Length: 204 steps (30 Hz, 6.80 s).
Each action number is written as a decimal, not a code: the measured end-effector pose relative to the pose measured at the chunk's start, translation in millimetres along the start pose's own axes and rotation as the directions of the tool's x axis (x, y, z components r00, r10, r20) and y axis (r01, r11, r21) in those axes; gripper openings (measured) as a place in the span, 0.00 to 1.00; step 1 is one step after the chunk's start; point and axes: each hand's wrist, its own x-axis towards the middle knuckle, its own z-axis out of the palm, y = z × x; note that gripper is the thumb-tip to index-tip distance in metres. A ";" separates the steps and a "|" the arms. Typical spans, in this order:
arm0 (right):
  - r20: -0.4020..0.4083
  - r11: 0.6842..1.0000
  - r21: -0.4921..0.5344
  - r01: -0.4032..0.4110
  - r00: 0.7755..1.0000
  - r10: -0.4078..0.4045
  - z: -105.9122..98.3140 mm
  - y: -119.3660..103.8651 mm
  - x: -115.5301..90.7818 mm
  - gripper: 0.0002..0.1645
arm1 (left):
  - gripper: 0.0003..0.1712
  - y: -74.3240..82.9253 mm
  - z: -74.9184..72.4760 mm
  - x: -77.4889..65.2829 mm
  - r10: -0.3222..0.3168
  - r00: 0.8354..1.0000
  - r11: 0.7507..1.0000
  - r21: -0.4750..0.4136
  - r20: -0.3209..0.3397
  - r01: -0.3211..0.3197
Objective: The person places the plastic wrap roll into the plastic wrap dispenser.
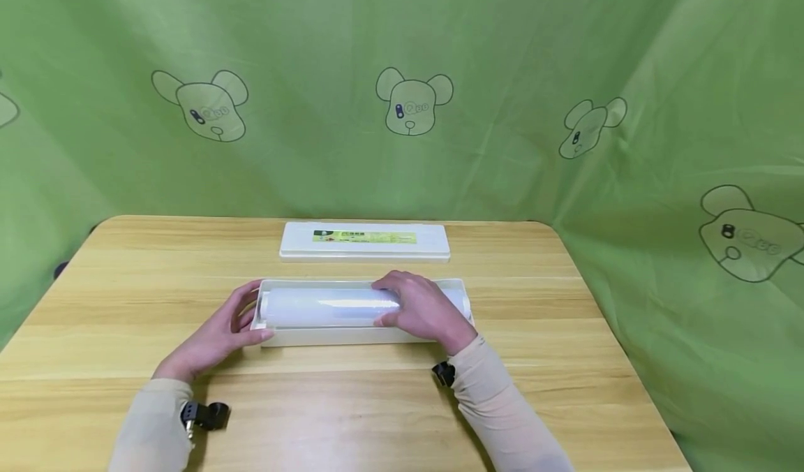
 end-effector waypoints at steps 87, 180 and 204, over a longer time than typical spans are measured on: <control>-0.289 0.952 0.303 -0.049 0.947 0.141 -37.8 61.7 -20.3 0.22 | 0.55 2.1 -1.0 -3.6 -0.033 0.999 0.999 0.024 0.002 0.033; 0.017 0.881 0.394 -0.262 0.961 0.278 -30.5 171.5 45.0 0.61 | 0.54 2.6 0.0 -3.5 -0.051 0.999 0.998 0.038 -0.005 0.052; 0.094 0.959 0.190 -0.211 0.976 0.196 -22.8 178.9 66.1 0.69 | 0.54 1.2 1.3 -3.9 -0.060 0.998 0.998 0.013 -0.008 0.061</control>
